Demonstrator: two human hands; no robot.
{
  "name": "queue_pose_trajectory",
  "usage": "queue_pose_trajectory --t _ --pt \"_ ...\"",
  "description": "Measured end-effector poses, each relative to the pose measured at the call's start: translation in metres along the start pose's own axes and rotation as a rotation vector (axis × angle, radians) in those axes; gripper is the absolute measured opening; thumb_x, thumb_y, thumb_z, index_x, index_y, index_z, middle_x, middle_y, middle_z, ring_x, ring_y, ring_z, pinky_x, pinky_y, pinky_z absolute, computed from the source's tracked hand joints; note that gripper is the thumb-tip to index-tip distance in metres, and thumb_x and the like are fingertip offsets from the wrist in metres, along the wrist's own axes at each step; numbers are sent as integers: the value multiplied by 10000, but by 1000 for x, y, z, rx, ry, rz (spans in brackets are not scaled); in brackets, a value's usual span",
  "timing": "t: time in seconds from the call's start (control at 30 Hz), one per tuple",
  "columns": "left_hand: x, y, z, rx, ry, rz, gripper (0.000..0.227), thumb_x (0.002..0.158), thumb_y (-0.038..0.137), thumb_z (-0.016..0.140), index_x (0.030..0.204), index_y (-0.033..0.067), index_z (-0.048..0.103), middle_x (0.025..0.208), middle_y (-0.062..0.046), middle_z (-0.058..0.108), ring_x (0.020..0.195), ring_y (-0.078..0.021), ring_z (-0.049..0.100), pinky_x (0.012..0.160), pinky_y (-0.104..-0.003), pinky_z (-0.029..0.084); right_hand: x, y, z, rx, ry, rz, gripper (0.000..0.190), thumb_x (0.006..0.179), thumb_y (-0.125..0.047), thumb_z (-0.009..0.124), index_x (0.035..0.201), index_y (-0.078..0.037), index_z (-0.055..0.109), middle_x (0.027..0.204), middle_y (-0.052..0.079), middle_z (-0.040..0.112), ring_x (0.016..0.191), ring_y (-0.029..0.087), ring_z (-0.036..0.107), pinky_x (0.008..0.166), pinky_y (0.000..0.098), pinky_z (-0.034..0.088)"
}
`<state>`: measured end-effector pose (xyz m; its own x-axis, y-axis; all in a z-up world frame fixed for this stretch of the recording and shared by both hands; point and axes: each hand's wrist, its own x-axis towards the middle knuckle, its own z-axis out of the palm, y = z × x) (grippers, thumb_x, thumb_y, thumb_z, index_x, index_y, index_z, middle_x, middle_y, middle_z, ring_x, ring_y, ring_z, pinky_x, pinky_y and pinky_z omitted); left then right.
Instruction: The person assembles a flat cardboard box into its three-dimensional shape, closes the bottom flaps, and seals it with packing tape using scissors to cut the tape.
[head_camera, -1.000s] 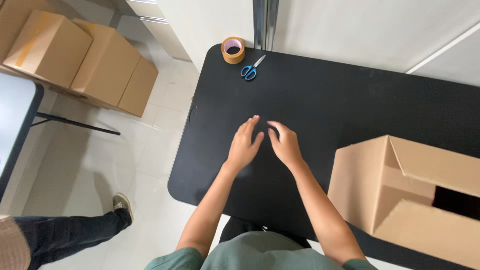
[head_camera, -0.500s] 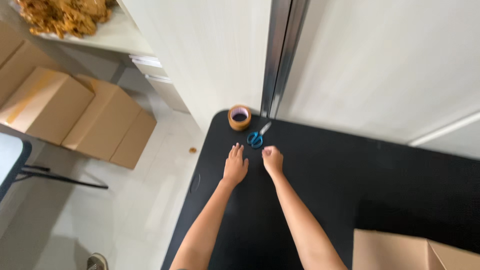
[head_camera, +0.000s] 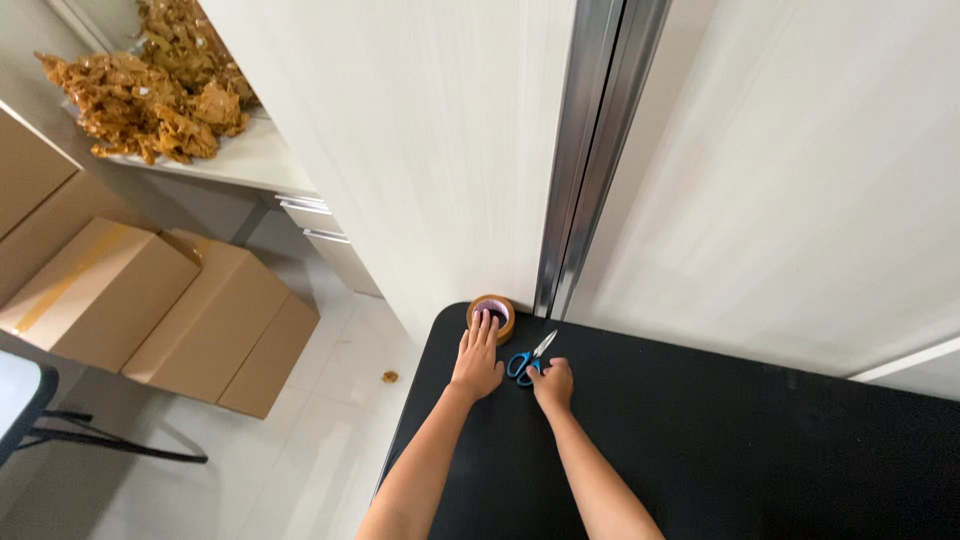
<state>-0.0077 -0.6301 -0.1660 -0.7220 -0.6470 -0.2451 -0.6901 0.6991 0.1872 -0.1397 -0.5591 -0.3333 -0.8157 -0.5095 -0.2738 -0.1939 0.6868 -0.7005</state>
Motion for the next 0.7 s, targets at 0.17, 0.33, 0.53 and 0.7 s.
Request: queue_pose_trajectory --t 0.17,0.33,0.53,0.7 --pt "29 -10 21 39 -122 0 755 866 267 430 1437 78 -26 1486 -95 102 1384 -218 -3 1121 -418 -14 -20 -29 -10 -100 -26 50 547 759 -347 683 1155 -84 413 1090 114 536 1046 320 568 848 465 496" --pt "43 -18 55 62 -67 12 661 855 203 438 1418 56 124 1385 -90 306 1351 -216 157 1122 -407 26 -19 -42 -9 -158 -83 128 453 807 -316 630 1139 -99 413 1071 93 497 1042 313 570 803 450 514" --pt "59 -39 135 151 137 73 347 804 205 564 1135 149 476 1068 5 463 1084 -164 438 1073 -336 245 -13 -20 -4 -155 -203 148 441 712 -332 726 1034 -94 542 1037 110 556 1031 341 579 811 431 510" --pt "-14 -18 133 251 189 174 321 749 201 658 1017 143 491 987 6 524 1003 -137 506 1065 -302 235 -39 -3 -22 -309 -389 78 373 761 -180 647 1045 39 544 1080 224 537 1016 386 571 813 420 514"
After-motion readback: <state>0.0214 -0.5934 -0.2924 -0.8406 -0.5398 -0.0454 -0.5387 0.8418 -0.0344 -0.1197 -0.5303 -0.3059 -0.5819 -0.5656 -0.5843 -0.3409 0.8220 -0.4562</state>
